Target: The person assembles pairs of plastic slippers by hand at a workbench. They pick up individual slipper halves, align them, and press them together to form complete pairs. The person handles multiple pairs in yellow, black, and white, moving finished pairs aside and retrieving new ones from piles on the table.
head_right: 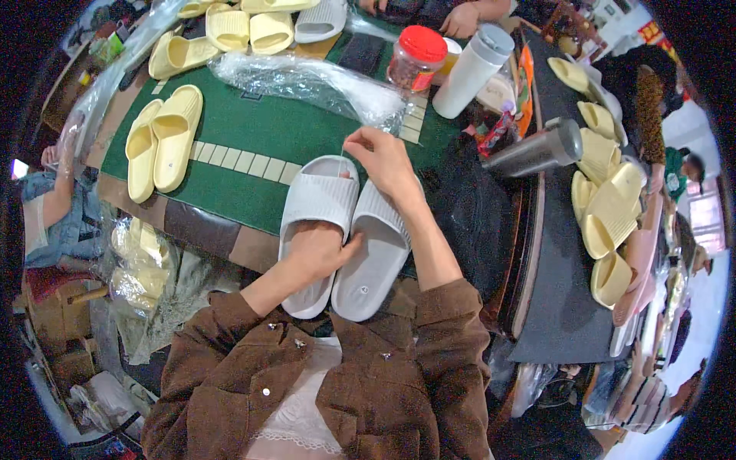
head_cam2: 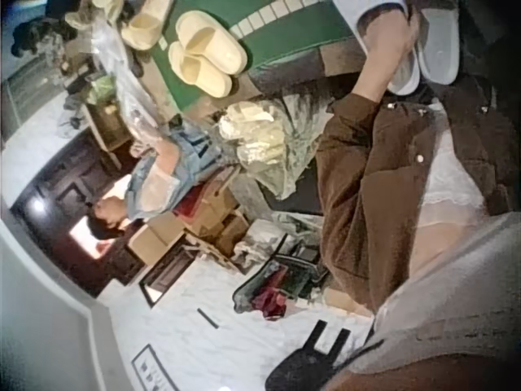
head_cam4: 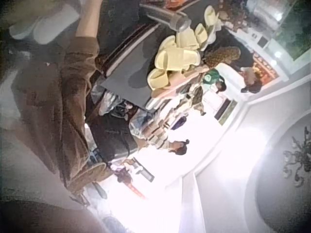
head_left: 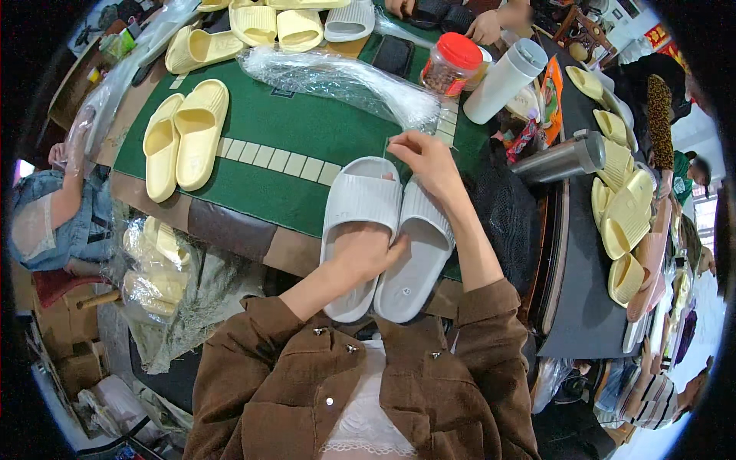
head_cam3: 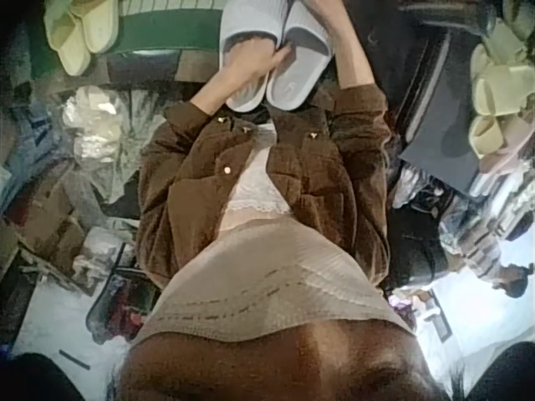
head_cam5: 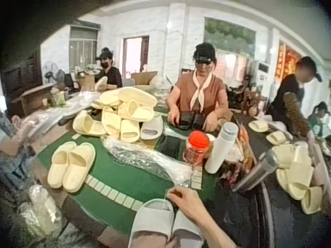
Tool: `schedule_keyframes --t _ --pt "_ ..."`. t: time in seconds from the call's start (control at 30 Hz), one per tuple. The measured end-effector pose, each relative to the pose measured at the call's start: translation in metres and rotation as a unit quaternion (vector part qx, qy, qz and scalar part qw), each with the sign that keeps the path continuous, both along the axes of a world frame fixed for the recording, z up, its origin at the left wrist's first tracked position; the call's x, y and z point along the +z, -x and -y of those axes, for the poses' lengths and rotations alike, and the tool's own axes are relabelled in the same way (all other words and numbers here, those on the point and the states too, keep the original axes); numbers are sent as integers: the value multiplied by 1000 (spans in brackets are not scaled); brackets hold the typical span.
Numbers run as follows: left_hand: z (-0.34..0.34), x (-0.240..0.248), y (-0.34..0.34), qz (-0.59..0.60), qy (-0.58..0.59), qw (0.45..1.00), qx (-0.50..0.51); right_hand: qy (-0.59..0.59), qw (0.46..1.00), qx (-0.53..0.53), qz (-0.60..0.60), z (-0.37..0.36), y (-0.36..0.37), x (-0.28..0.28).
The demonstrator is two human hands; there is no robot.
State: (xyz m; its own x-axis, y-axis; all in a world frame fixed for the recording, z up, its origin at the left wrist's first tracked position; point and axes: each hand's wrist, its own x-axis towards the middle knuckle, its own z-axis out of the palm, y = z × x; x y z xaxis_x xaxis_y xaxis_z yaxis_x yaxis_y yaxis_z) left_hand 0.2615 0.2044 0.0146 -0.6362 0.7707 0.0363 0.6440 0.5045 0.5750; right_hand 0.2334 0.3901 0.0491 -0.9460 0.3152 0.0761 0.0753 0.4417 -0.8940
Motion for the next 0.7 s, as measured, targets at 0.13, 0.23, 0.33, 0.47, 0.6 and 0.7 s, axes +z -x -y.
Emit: schedule_keyframes --t 0.13,0.23,0.33,0.47,0.6,0.7 --pt "-2 13 2 62 104 992 -20 1 997 58 58 -6 12 -8" --pt "-2 7 2 75 125 989 -30 19 998 34 42 -7 13 -15" --pt "0 14 1 80 94 992 -28 -6 1000 9 -11 -5 9 -16" --pt "12 13 -2 2 52 997 -58 -10 1000 4 -12 11 -11 13" --pt "38 38 -8 -253 -65 953 -155 34 997 -30 -68 8 -25 10" --pt "45 76 -5 -129 -75 980 -131 47 994 -46 -93 15 -35 11"
